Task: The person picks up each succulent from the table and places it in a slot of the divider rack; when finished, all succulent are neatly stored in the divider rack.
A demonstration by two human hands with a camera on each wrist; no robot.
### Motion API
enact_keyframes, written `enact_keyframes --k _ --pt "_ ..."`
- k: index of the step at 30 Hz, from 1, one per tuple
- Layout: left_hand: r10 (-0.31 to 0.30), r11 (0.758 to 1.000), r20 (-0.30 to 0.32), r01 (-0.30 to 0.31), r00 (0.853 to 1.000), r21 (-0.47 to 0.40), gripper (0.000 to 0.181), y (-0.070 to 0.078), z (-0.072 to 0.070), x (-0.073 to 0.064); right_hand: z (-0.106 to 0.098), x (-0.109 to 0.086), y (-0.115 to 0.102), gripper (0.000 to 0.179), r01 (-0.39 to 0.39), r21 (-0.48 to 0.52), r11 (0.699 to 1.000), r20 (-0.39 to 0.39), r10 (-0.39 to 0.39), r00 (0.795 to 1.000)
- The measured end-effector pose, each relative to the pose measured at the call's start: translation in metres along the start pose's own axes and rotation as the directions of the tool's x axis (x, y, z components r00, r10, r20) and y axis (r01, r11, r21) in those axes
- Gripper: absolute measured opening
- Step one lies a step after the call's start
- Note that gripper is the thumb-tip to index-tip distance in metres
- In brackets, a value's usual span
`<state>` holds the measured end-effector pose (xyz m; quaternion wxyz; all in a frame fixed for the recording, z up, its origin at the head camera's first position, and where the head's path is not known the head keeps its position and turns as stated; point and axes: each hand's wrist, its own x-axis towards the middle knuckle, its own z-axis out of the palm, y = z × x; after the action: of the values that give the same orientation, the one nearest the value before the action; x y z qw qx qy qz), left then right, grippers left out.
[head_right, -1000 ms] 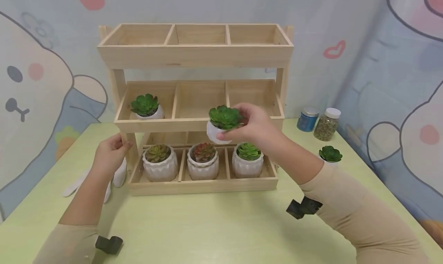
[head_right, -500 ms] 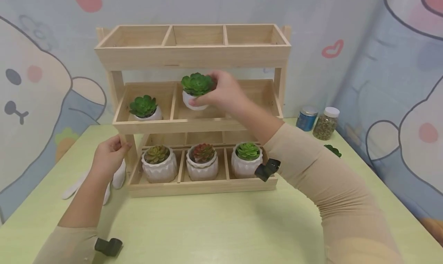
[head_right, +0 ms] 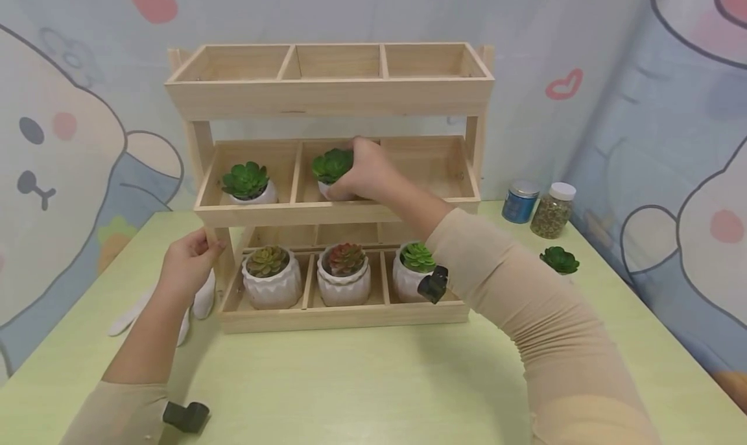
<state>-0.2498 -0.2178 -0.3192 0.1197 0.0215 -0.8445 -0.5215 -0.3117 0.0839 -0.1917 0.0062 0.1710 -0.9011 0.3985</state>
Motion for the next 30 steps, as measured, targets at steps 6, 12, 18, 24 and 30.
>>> enact_keyframes --k 6,12,18,24,30 --pt "0.011 1.0 0.003 -0.011 1.0 0.008 0.04 0.0004 0.0005 0.0016 -0.0012 -0.0006 0.0009 0.081 0.013 -0.061 0.998 0.015 -0.012 1.0" --pt "0.016 1.0 0.01 -0.016 1.0 0.017 0.041 0.0034 0.0009 0.0017 -0.0042 -0.0007 -0.0026 0.078 -0.01 -0.151 0.988 0.048 0.017 0.999" --pt "0.008 1.0 0.014 -0.008 1.0 0.026 0.042 0.0054 0.0007 0.002 -0.0091 -0.0045 -0.0052 0.083 -0.01 -0.259 0.966 0.086 0.034 0.996" --pt "0.005 1.0 0.021 -0.005 1.0 0.025 0.042 0.0045 0.0001 0.0005 -0.0097 -0.0076 -0.0014 0.085 -0.008 -0.283 0.959 0.087 0.034 0.996" --pt "-0.01 1.0 0.016 0.01 1.0 0.019 0.044 0.0021 0.001 -0.0016 -0.0099 -0.0098 0.0004 0.078 0.019 -0.242 0.97 0.101 0.006 0.995"
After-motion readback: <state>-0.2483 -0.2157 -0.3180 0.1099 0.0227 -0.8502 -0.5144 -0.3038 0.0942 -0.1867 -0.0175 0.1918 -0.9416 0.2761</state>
